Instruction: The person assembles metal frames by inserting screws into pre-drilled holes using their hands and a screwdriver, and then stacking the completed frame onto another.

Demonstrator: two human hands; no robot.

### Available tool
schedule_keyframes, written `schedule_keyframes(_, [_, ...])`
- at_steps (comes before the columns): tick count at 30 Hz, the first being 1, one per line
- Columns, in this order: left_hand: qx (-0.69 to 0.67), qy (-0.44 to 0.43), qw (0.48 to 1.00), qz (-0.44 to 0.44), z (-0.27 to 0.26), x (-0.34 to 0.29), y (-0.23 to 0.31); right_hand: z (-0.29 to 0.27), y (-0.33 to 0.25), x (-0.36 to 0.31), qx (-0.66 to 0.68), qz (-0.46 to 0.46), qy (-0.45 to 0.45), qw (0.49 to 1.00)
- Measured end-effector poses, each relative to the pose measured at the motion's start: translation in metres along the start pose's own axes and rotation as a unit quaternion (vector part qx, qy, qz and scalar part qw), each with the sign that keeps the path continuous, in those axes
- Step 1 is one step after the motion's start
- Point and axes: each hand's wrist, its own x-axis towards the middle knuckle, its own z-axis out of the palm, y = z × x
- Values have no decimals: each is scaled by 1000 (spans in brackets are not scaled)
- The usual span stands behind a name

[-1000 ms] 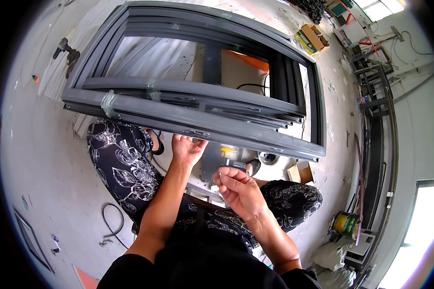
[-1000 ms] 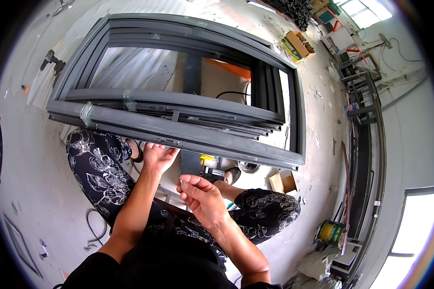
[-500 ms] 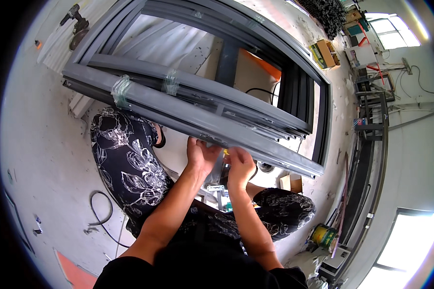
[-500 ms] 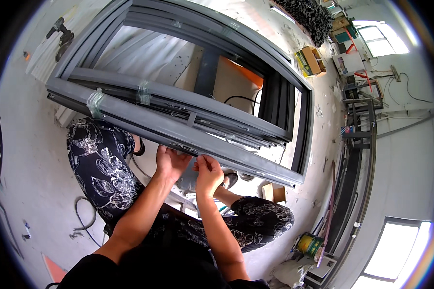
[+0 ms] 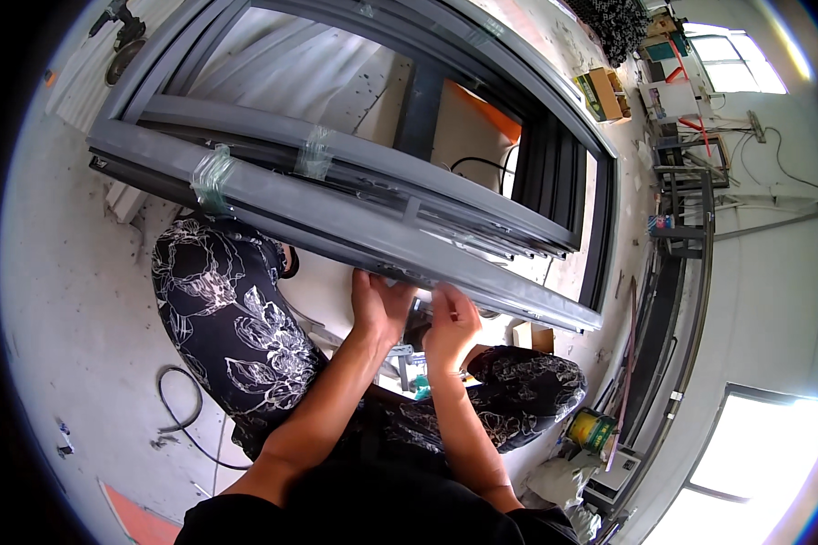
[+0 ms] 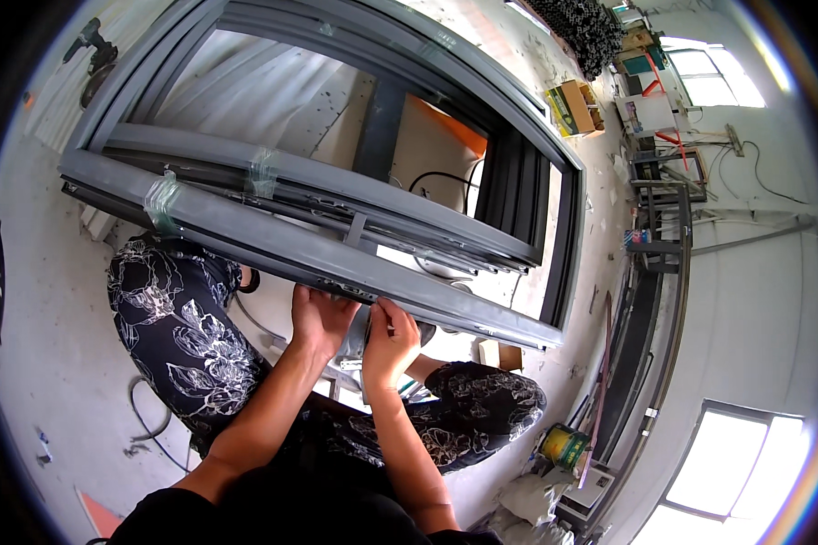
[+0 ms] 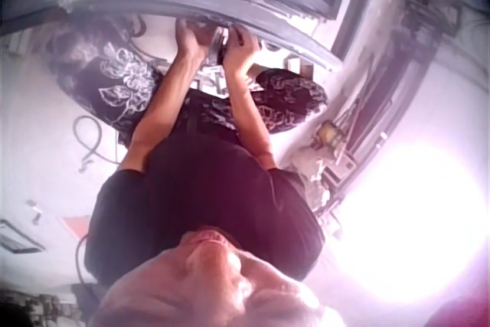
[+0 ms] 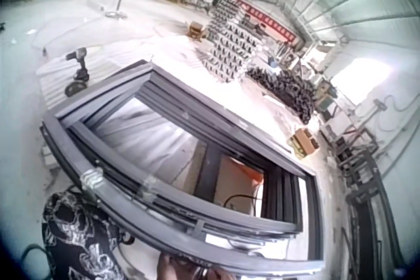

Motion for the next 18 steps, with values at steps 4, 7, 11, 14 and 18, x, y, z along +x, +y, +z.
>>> schedule_keyframes(4, [10, -4, 1000, 6, 0, -3, 0, -1, -2, 6, -120, -224, 7, 967])
schedule_keyframes(7, [12, 16, 1000, 14, 2, -5, -1, -2, -3, 5, -171, -179, -25, 968])
schedule_keyframes(11, [10, -5, 1000, 10, -1, -4, 0, 0, -1, 5, -124, -176, -8, 977])
schedule_keyframes(14, [7, 2, 1000, 12, 2, -6, 0, 1, 4, 7, -118, -198, -8, 973])
schedule_keyframes(18, [4, 7, 1000, 21, 1, -4, -1, 4, 4, 6, -128, -205, -3, 970])
